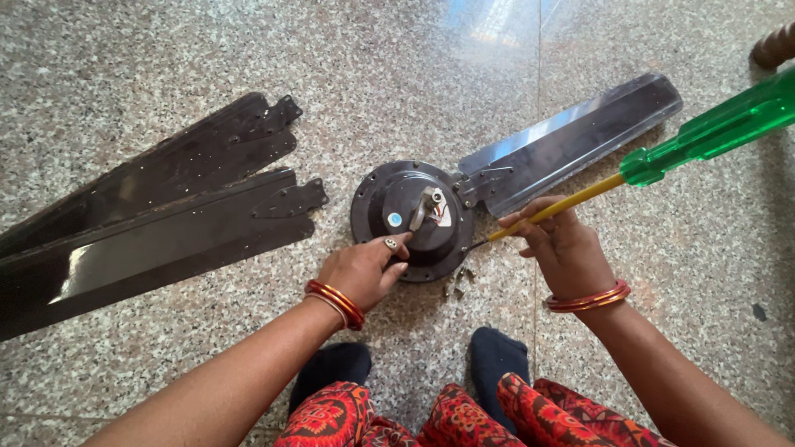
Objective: The person sits on the floor and uses a screwdriver to unscrew fasteners from the hub of a ceiling fan, working on the blade assembly and repositioning the blades and motor hub on the floor as they work.
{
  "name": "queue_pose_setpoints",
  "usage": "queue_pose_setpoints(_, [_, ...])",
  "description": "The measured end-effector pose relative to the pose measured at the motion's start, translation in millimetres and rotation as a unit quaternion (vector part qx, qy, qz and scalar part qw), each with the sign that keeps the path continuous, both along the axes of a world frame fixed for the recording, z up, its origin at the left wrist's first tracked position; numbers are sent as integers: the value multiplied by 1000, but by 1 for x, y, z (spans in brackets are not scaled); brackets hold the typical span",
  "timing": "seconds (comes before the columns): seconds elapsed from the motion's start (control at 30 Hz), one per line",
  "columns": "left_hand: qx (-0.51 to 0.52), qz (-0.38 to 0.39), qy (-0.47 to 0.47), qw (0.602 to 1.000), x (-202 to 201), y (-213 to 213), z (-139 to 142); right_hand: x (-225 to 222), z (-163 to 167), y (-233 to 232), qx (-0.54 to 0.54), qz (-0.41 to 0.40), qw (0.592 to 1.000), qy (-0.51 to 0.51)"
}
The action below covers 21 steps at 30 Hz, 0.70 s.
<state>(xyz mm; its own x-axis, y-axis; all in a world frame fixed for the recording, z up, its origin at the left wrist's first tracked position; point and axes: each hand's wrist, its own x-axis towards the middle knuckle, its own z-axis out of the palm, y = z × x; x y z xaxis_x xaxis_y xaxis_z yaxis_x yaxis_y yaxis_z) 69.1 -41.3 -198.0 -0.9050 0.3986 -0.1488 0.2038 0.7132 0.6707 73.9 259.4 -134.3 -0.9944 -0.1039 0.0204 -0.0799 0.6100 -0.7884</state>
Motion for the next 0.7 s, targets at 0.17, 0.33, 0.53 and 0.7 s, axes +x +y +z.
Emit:
queue_pose_setpoints(0.17, [1, 1, 6, 1000, -1, 0, -2, 2, -1, 0, 1, 33, 999, 19])
queue_pose_setpoints(0.33, [4, 4, 4, 1000, 4, 3, -4, 5, -5, 1, 22, 20, 1000, 8])
queue_pose_setpoints(0.53, [16, 8, 8, 1000, 4, 3, -1, 7, -8, 2, 48, 39, 998, 31])
queue_pose_setpoints(0.7, [-15, 5, -21, 1000, 2, 3, 2, 5, -6, 1, 81, 59, 993, 58])
